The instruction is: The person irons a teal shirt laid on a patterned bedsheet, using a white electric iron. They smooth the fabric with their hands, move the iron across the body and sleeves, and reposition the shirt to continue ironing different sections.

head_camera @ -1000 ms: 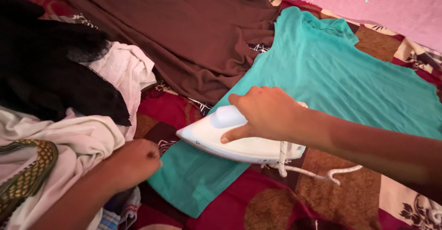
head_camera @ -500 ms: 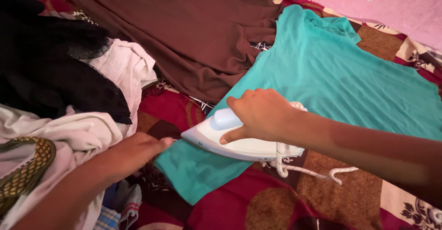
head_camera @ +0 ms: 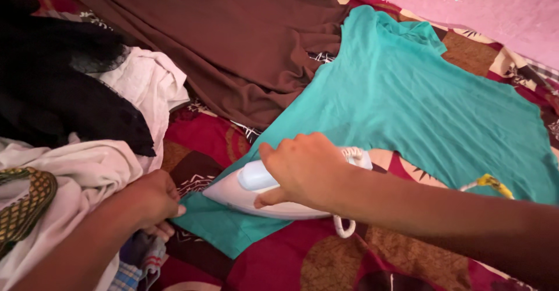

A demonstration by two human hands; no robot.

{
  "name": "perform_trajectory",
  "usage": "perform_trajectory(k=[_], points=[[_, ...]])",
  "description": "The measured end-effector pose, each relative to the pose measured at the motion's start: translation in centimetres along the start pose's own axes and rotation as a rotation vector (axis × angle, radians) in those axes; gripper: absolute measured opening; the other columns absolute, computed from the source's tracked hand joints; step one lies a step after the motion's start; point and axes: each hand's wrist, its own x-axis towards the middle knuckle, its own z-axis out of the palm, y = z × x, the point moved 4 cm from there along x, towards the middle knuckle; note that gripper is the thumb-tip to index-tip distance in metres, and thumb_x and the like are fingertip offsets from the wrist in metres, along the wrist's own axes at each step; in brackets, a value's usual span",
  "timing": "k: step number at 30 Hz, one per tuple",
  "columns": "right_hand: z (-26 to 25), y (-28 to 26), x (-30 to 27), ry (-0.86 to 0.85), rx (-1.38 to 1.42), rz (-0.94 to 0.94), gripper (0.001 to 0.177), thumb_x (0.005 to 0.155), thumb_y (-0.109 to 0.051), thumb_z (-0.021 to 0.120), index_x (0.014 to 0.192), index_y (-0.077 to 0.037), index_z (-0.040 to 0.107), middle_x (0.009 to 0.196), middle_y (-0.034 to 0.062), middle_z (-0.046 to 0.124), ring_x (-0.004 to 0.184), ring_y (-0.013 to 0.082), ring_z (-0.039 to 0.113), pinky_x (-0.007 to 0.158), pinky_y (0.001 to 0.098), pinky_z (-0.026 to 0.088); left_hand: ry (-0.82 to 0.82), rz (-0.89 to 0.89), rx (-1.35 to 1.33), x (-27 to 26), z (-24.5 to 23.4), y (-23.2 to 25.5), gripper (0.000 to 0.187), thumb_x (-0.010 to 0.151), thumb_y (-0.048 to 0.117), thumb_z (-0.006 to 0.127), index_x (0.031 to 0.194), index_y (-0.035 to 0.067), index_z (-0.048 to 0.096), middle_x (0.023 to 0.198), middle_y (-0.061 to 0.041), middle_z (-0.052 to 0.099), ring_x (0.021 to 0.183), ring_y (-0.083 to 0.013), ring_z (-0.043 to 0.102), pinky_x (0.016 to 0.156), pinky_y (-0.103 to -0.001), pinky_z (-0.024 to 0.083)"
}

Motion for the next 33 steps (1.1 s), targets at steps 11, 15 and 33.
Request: perform_trajectory(k=[11, 15, 33], points=[[-0.9, 5.7, 2.0, 0.089, 0.046, 0.237, 0.085, 0.073, -0.08, 0.068, 0.104, -0.001, 0.065, 0.088, 0.0172, 0.072, 0.084, 0.0346, 0.072, 0.072, 0.0469, 0.058, 0.044, -0.049, 0.116, -1.1, 0.2, 1.1, 0.011, 0.089, -0.006, 0.07, 0.097, -0.013, 0.066, 0.08, -0.029, 0.073, 0.067, -0.0375, 0.079, 0.055, -0.047, 0.065], [-0.2, 2.0, 1.1, 0.081, 0.019, 0.053, 0.085, 0.073, -0.08, 0.067, 0.106, -0.002, 0.063, 0.085, 0.0173, 0.072, 0.084, 0.0352, 0.072, 0.071, 0.0475, 0.058, 0.0, -0.114, 0.152, -1.7, 0.1, 1.5, 0.013, 0.088, -0.009, 0.065, 0.1, -0.014, 0.063, 0.081, -0.031, 0.076, 0.068, -0.0379, 0.079, 0.057, -0.044, 0.066], [0.3, -0.2, -3.3, -0.024, 0.044, -0.185, 0.077, 0.078, -0.075, 0.068, 0.106, -0.004, 0.06, 0.075, 0.0153, 0.069, 0.077, 0.0378, 0.07, 0.065, 0.0485, 0.054, -0.002, -0.201, 0.229, -3.9, 0.2, 3.6, 0.034, 0.08, 0.009, 0.07, 0.108, -0.009, 0.069, 0.088, -0.027, 0.08, 0.069, -0.0362, 0.081, 0.063, -0.044, 0.063]])
